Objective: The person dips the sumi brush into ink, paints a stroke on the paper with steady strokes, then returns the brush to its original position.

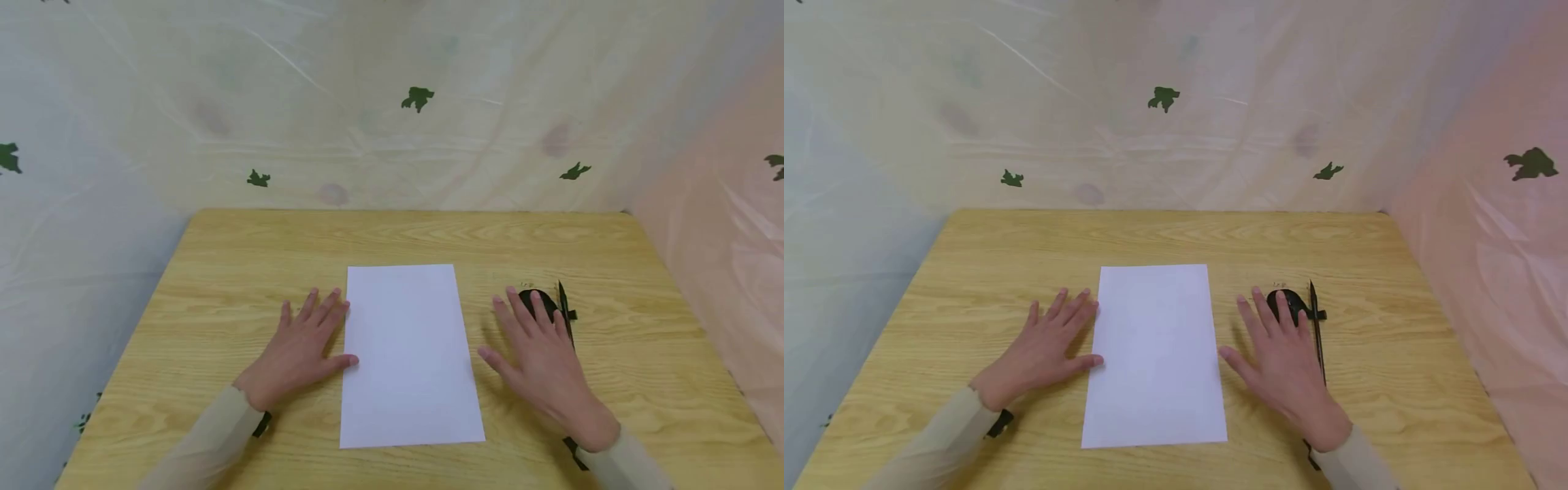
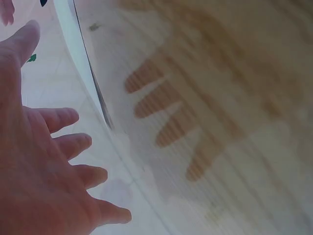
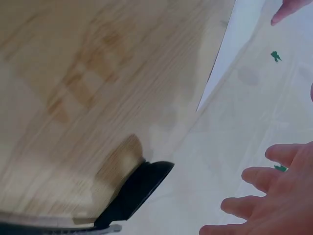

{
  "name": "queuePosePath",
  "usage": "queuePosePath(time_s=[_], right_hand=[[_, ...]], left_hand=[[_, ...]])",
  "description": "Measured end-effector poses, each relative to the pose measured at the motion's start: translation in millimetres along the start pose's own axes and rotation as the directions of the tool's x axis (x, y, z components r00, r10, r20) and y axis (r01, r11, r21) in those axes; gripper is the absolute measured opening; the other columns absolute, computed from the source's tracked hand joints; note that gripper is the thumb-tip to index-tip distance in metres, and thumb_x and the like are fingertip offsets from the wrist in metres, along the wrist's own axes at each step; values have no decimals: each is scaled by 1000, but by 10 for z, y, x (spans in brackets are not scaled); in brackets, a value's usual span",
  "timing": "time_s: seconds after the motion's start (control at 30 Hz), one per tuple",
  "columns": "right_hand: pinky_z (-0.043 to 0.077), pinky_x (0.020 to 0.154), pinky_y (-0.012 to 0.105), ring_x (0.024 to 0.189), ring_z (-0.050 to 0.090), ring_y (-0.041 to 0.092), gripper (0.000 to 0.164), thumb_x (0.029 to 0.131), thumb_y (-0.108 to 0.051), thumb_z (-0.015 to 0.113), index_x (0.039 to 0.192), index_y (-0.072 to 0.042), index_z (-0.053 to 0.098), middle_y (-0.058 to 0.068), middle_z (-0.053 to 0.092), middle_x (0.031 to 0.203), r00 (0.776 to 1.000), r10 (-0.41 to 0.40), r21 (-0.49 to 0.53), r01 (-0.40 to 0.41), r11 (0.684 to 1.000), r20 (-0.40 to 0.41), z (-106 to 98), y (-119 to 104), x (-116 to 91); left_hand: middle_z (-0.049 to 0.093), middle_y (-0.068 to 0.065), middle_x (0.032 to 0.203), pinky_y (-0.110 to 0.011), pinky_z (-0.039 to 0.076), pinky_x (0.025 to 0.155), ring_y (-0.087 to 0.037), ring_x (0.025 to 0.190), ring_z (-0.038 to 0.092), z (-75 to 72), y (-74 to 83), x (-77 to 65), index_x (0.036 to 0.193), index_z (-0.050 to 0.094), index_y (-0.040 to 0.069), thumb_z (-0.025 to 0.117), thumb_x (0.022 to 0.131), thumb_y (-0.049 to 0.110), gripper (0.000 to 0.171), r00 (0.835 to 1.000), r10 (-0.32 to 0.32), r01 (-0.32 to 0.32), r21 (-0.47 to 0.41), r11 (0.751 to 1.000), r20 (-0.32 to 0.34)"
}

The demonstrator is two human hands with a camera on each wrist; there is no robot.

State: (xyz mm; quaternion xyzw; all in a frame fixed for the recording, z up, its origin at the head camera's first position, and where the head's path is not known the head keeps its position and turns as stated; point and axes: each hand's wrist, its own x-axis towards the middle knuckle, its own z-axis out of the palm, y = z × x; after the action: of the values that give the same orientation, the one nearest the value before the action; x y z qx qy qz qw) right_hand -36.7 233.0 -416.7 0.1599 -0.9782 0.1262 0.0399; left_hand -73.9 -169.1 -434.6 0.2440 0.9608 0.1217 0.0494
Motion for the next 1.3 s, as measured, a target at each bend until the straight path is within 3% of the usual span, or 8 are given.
queuePosePath(time_s=[0.53, 0.67, 0.93, 1.3], right_hand=[[15, 116, 74, 155, 13, 48, 80, 103, -46, 61, 165, -9, 27, 20, 23, 169, 998, 16, 63, -13, 998, -60, -244, 363, -122], [14, 116, 73, 155, 14, 48, 78, 103, -43, 63, 163, -5, 30, 22, 25, 168, 997, 21, 88, -15, 996, -68, -327, 488, -164], [8, 120, 68, 156, 12, 45, 79, 102, -38, 66, 164, -9, 28, 24, 26, 167, 998, 29, 115, -22, 993, -58, -410, 783, -257], [13, 122, 64, 154, 20, 46, 76, 100, -32, 70, 163, -11, 34, 22, 30, 166, 995, -49, 80, 56, 995, -91, -393, 1116, -373]], left_hand=[[25, -10, 170, -79, 14, 113, -46, 155, 16, 4, -44, 48, 160, 40, 10, 68, 91, 63, 92, 989, 44, -43, -8, 999, 142], [24, -9, 170, -78, 16, 113, -46, 155, 16, -2, -53, 50, 161, 39, 10, 68, 92, 62, 91, 987, 43, -40, -17, 999, 156], [24, -9, 171, -77, 19, 112, -45, 155, 16, -7, -64, 48, 161, 38, 11, 69, 92, 61, 91, 986, 40, -36, -31, 999, 163], [24, -9, 171, -78, 20, 112, -46, 155, 17, 3, -63, 46, 161, 38, 10, 69, 92, 61, 91, 986, 41, -38, -24, 999, 162]])
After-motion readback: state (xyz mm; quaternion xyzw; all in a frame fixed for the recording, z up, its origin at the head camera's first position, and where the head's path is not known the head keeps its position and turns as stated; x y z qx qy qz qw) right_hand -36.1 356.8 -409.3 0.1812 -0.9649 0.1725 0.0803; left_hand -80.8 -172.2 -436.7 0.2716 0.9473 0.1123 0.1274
